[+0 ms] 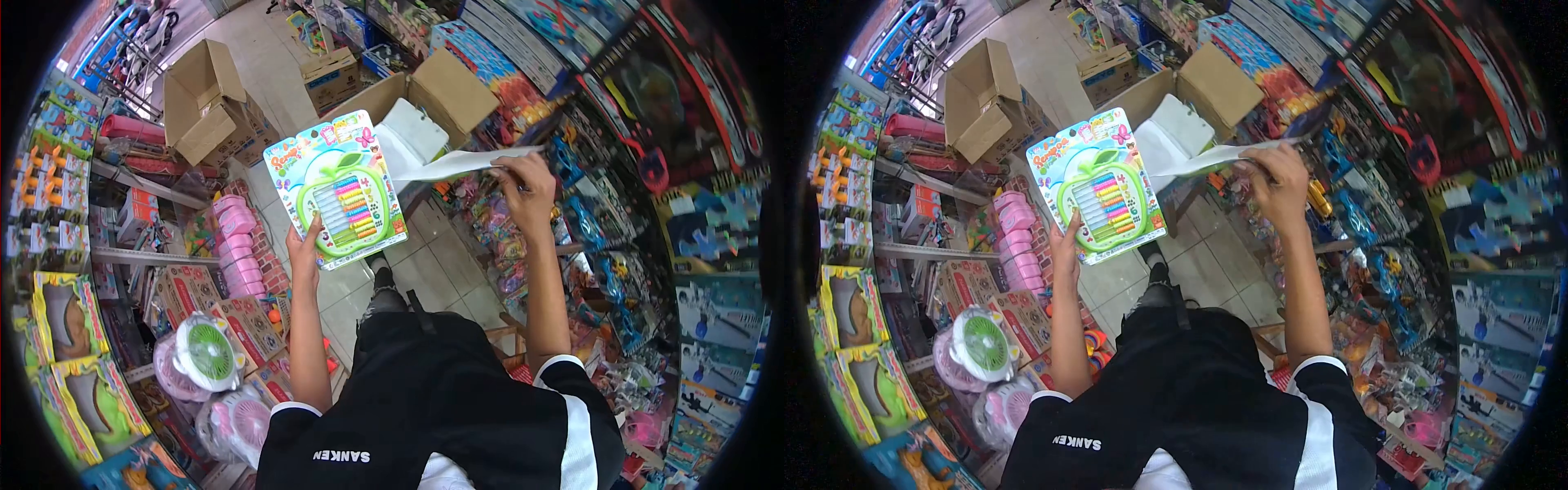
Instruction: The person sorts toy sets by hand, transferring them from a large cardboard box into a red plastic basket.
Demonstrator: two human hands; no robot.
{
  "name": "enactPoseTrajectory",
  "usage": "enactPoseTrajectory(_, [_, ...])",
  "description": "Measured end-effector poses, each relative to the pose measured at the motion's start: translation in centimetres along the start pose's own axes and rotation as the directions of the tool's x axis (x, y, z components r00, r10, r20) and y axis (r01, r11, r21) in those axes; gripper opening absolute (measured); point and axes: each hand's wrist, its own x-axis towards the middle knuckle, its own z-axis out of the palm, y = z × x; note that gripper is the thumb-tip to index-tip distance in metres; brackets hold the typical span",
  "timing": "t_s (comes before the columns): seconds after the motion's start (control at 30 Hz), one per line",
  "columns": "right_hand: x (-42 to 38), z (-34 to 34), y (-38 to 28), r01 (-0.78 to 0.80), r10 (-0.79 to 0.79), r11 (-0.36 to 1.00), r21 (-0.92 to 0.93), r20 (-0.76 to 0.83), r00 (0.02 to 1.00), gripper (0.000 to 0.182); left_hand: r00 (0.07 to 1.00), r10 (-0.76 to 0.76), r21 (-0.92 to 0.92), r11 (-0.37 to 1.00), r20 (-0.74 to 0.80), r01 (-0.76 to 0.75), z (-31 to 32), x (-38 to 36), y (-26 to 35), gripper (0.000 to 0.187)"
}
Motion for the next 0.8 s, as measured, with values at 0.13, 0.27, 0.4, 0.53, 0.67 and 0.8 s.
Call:
enactPoseTrajectory(0.13, [-4.4, -4.4, -1.3, 0.124, -0.149, 0.970, -0.211, -0.108, 0.983, 0.019, 1.000, 0.001, 0.057, 0.998, 0.015, -0.002, 1.5, -6.7, -0.5, 0.032])
enactPoseTrajectory(0.27, [-10.5, -6.1, 0.2, 0.069, -0.068, 0.997, 0.032, -0.030, 0.997, 0.015, 0.998, -0.037, 0.139, 0.990, 0.041, 0.031, 1.4, -12.2, -1.8, 0.032])
enactPoseTrajectory(0.4, [-15.7, -9.1, -1.3, -0.297, 0.274, 0.953, 0.055, 0.257, 0.927, 0.017, 0.997, -0.055, 0.168, 0.985, 0.059, 0.045, 1.2, -16.6, -2.3, 0.031])
enactPoseTrajectory(0.53, [-19.6, -10.1, -2.2, -0.206, 0.157, 0.969, 0.134, 0.306, 0.939, 0.018, 0.986, -0.064, 0.266, 0.964, 0.153, 0.022, 0.9, -19.6, -3.2, 0.030])
enactPoseTrajectory(0.67, [-21.1, -11.3, -4.6, -0.276, 0.179, 0.954, 0.119, 0.509, 0.842, 0.021, 0.953, -0.093, 0.348, 0.937, 0.287, -0.014, 0.9, -22.5, -4.5, 0.031])
enactPoseTrajectory(0.8, [-23.3, -11.1, -5.7, -0.252, 0.099, 0.949, 0.191, 0.578, 0.810, 0.022, 0.949, -0.018, 0.498, 0.855, 0.314, -0.148, -0.2, -26.0, -5.1, 0.033])
